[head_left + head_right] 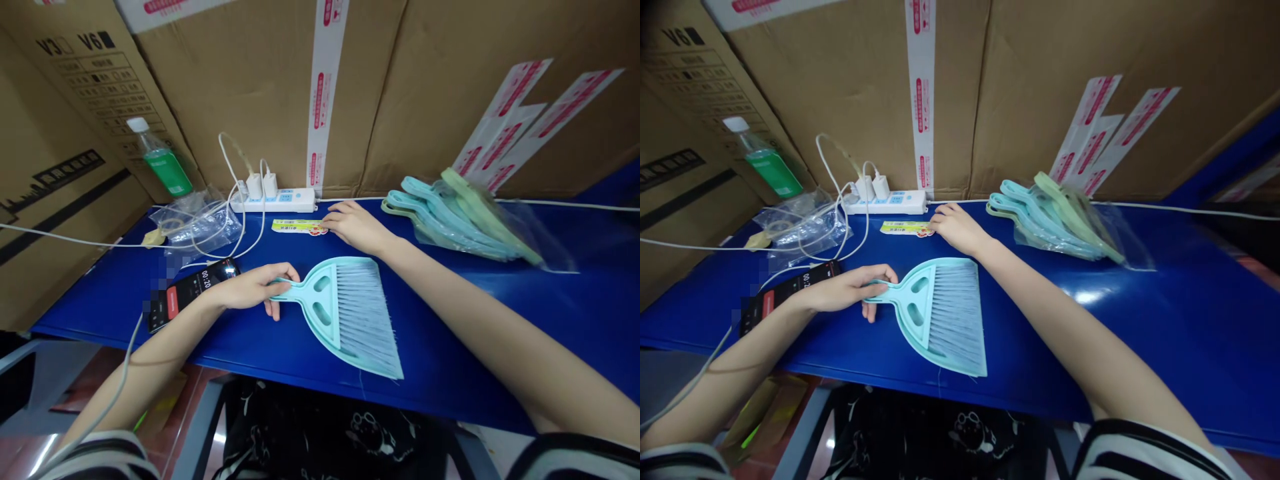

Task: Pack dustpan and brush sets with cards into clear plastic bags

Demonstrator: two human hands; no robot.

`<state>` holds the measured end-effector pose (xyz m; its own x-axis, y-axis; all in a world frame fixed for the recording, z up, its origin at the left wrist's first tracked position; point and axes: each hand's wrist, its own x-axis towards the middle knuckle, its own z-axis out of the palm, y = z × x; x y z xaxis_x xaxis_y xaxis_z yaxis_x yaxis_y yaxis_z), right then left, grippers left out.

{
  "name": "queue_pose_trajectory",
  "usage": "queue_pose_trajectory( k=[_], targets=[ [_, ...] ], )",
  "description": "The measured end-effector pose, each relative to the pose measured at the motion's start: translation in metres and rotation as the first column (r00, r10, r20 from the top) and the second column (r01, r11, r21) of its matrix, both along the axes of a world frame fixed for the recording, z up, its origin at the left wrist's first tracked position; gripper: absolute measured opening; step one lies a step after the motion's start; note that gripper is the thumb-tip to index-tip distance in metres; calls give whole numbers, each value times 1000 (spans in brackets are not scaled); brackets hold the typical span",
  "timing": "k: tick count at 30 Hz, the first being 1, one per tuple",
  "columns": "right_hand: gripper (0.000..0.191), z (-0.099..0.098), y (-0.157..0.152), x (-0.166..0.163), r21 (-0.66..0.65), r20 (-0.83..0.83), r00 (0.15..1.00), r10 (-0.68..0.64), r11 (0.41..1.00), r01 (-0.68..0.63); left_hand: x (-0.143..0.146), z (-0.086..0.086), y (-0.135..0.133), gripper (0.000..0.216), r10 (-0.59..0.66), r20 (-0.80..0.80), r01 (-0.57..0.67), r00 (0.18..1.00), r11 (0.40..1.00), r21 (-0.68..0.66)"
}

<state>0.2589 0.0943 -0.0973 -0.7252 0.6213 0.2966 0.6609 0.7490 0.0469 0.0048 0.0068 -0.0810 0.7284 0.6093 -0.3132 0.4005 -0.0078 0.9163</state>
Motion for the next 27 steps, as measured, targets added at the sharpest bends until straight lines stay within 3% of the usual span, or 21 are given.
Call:
queue_pose_trajectory(
  k=[11, 23, 27],
  targets=[
    [27, 5, -17, 16, -5, -65, 997, 31, 999, -32, -1, 5, 0, 12, -10, -26, 9, 1000, 1000, -27],
    [27, 36, -100, 45, -265, -301, 953, 33, 957, -117, -1, 7, 1, 13, -10, -61, 8, 998, 999, -36],
    [26, 36, -123, 42, -336, -240, 970, 40, 934, -121, -2, 7, 1, 14, -13, -47, 11, 999, 999, -38]
  ],
)
